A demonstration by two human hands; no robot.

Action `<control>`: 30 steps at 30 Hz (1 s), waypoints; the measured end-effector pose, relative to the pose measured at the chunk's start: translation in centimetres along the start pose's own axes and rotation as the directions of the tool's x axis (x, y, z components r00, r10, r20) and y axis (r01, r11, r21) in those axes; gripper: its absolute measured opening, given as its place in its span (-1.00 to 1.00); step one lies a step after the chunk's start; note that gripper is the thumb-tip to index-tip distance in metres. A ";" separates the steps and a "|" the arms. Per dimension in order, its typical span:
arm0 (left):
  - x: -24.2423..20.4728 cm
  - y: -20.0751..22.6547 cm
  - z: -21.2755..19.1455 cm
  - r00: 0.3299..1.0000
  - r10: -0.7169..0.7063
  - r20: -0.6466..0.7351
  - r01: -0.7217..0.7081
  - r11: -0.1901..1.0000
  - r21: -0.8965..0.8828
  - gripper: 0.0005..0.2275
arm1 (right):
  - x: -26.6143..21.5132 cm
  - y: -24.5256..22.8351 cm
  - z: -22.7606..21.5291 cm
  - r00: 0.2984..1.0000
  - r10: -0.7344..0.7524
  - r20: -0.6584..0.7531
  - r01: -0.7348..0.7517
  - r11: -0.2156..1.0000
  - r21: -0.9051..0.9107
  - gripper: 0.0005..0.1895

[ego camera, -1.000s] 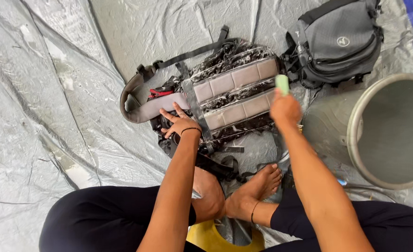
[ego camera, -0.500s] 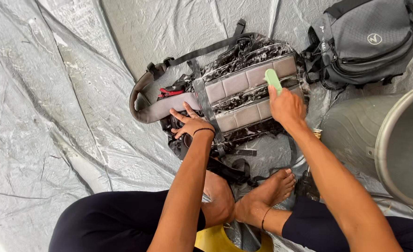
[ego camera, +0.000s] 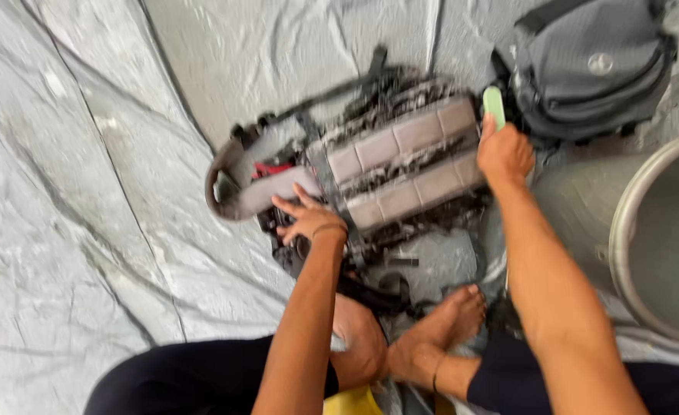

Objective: The person cleans a backpack by scrubbing the back padding with a brush and soapy water from a bucket, then wipes down the straps and buckles.

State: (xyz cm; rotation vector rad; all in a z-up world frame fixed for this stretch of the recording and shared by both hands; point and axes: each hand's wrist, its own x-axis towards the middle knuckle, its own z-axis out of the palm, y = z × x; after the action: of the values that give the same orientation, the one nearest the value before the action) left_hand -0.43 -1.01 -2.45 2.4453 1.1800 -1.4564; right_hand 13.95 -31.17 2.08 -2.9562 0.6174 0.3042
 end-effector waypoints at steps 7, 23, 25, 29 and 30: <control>-1.9 -0.4 -1.3 0.998 -0.004 0.068 0.001 0.999 0.046 -0.16 | -7.8 -5.2 2.3 0.946 -0.275 0.169 0.298 0.945 -0.132 -0.32; -1.4 0.1 -2.0 1.000 -0.003 0.020 0.003 1.000 0.005 -0.23 | -4.3 -13.4 2.0 0.981 -0.181 -0.064 0.181 0.983 0.002 -0.25; -2.1 0.0 -2.1 1.000 -0.009 0.025 0.009 1.000 0.017 -0.24 | -8.3 -15.4 3.9 0.965 -0.260 -0.013 0.259 0.964 -0.059 -0.31; -1.5 -0.3 -1.7 0.999 0.009 0.040 -0.015 0.987 0.160 -0.11 | -6.0 -14.4 3.1 0.871 -0.486 0.065 0.486 0.836 -0.254 -0.21; -1.3 -0.5 -1.5 0.998 0.025 0.051 -0.036 0.970 0.239 -0.02 | -2.9 -13.8 1.4 0.889 -0.443 0.114 0.447 0.789 -0.421 -0.02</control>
State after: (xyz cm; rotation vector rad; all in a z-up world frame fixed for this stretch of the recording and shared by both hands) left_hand 0.00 -0.81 -0.43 2.5480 1.0053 -1.7315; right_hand 16.69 -17.22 2.23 -3.3913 -0.2055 0.4576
